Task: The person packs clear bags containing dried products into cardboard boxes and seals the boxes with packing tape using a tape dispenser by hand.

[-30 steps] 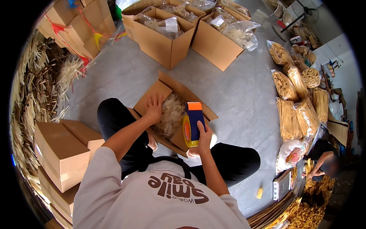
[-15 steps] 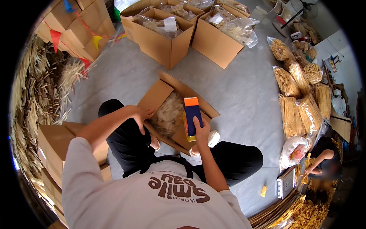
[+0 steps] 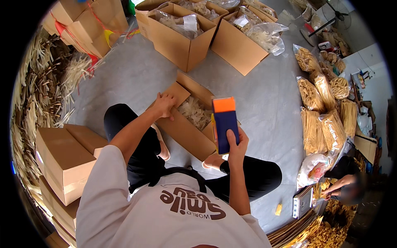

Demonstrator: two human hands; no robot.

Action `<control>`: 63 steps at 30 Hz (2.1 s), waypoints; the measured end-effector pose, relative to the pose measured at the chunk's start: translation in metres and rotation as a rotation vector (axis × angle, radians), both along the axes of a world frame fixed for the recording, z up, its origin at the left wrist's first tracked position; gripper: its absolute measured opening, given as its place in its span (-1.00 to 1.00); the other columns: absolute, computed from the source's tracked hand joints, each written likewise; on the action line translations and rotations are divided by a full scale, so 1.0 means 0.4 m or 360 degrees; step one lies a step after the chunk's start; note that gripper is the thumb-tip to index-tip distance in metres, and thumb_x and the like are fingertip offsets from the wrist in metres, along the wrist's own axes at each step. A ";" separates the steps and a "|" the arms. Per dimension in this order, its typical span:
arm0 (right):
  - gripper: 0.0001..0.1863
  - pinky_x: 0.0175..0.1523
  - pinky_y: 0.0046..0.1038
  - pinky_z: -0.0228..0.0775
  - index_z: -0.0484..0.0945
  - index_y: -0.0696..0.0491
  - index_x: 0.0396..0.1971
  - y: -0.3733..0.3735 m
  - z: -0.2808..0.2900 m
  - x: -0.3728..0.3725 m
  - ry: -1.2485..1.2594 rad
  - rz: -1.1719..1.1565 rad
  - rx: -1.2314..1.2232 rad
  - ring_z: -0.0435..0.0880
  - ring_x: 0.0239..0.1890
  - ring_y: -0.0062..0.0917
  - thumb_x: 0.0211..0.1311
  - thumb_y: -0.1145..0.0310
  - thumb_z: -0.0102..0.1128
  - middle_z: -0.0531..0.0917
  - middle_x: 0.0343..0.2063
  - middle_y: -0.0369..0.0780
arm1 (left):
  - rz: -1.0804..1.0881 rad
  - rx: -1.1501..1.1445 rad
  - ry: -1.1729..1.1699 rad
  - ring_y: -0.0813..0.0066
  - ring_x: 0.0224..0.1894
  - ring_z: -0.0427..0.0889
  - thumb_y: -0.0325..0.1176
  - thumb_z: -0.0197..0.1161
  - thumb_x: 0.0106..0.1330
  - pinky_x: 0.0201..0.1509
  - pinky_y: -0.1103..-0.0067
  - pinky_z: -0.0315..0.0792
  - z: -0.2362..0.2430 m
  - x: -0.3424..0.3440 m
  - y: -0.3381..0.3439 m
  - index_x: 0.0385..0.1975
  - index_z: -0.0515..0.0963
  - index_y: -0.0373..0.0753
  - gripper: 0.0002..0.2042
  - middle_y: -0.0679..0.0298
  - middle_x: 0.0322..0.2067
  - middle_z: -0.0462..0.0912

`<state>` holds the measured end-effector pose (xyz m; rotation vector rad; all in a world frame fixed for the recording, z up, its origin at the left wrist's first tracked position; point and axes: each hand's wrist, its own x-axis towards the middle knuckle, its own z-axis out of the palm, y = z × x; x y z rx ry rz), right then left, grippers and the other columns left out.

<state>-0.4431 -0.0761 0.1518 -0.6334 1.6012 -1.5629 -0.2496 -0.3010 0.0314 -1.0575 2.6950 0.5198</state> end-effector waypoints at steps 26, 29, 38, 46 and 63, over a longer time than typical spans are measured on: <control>-0.57 -0.17 -0.51 0.34 0.45 0.18 -0.24 -0.155 0.001 -0.230 -0.0055 -0.0802 -0.0535 0.49 -0.30 -0.56 0.14 0.08 0.04 0.52 -0.30 -0.23 | -0.0055 0.0338 -0.0317 0.16 0.32 -0.60 0.19 -0.18 0.19 0.24 0.05 -0.62 -0.023 -0.131 0.202 0.29 -0.18 0.06 -0.30 0.28 0.30 -0.53; -0.56 -0.07 -0.44 0.32 0.39 0.21 -0.13 -0.203 -0.041 -0.307 -0.0493 -0.0895 -0.0451 0.47 -0.21 -0.51 0.21 0.12 -0.04 0.49 -0.24 -0.22 | -0.0076 0.0365 -0.0331 0.15 0.31 -0.61 0.18 -0.18 0.19 0.23 0.05 -0.63 -0.016 -0.138 0.199 0.29 -0.19 0.06 -0.30 0.27 0.29 -0.55; -0.50 -0.44 -0.64 0.30 0.49 0.28 -0.40 -0.115 -0.238 -0.046 0.0005 0.0049 0.0415 0.46 -0.55 -0.67 0.06 0.02 0.15 0.54 -0.56 -0.28 | -0.0095 0.0164 -0.0125 -0.06 0.31 -0.37 0.16 -0.08 0.12 0.23 0.01 -0.58 -0.059 -0.099 0.221 0.23 0.02 -0.17 -0.27 -0.02 0.26 -0.16; -0.53 -0.41 -0.63 0.31 0.49 0.26 -0.39 -0.071 -0.262 -0.076 -0.0291 -0.0199 0.0204 0.46 -0.52 -0.65 0.12 0.05 0.09 0.53 -0.52 -0.26 | 0.0139 -0.0261 0.1007 0.04 0.30 -0.17 -0.02 0.03 0.15 0.31 0.19 -0.33 -0.119 -0.030 0.290 0.17 0.12 -0.19 -0.38 0.00 0.20 0.03; -0.55 0.05 -0.36 0.28 0.29 0.09 0.03 -0.273 -0.144 -0.309 -0.0725 -0.0617 -0.0476 0.41 0.00 -0.44 0.28 0.11 -0.28 0.45 -0.08 -0.21 | -0.0181 -0.0430 0.0940 0.17 0.09 0.29 -0.35 0.04 0.05 0.29 0.29 -0.05 -0.099 -0.037 0.225 -0.12 0.44 -0.25 -0.65 0.06 -0.03 0.37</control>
